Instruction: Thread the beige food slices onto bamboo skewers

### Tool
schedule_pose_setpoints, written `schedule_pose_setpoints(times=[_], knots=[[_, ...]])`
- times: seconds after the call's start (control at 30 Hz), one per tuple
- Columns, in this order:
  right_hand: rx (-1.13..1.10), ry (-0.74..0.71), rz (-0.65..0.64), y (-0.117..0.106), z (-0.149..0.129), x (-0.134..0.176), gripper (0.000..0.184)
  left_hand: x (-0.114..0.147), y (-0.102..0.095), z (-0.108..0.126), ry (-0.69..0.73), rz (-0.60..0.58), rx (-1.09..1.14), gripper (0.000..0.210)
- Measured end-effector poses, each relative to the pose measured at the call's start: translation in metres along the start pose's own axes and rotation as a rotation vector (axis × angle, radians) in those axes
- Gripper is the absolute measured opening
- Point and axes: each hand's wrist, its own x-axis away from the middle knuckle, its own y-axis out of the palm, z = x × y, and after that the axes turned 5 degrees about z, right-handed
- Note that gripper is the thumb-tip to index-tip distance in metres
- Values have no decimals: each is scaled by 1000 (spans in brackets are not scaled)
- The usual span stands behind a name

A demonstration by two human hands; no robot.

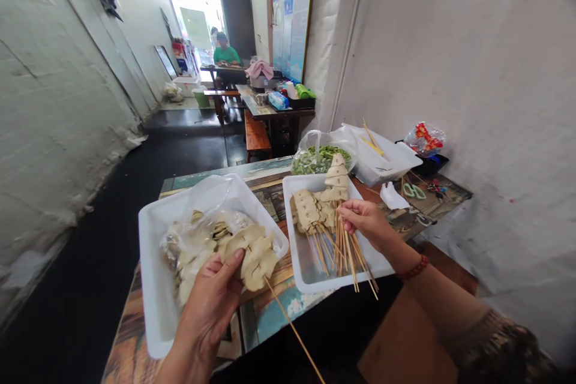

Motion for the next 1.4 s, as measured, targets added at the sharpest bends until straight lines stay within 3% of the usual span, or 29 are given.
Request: schedule_pose_setpoints(times=[0.2, 0.47, 0.63, 0.73, 0.87, 1.03, 1.17, 1.3, 1.4], knots=[[77, 99, -102, 4, 20, -9, 30, 2, 1, 0, 20, 4, -3, 25], [219, 180, -180, 10, 41, -19, 28, 3, -4, -2, 42, -78, -26, 28], [345, 184, -244, 7, 53, -26, 32, 5, -7, -5, 46, -112, -16, 33], [447, 121, -246, 0, 41, -22, 29, 5, -10, -8, 70, -121, 7, 29], [551, -206, -226, 4, 4, 19, 26, 6, -13, -10, 78, -134, 15, 29], [407, -319, -288, 48, -5, 110, 24, 13, -13, -10, 78, -190, 26, 27], [336, -257, -313, 81, 19, 153, 38, 26, -11, -8, 61, -190, 70, 29], [125, -121, -356, 101, 36, 168, 39, 40, -12, -5, 69, -149, 80, 33], [0, -20, -316, 108, 42, 174, 43, 47, -16, -4, 57, -141, 41, 37]])
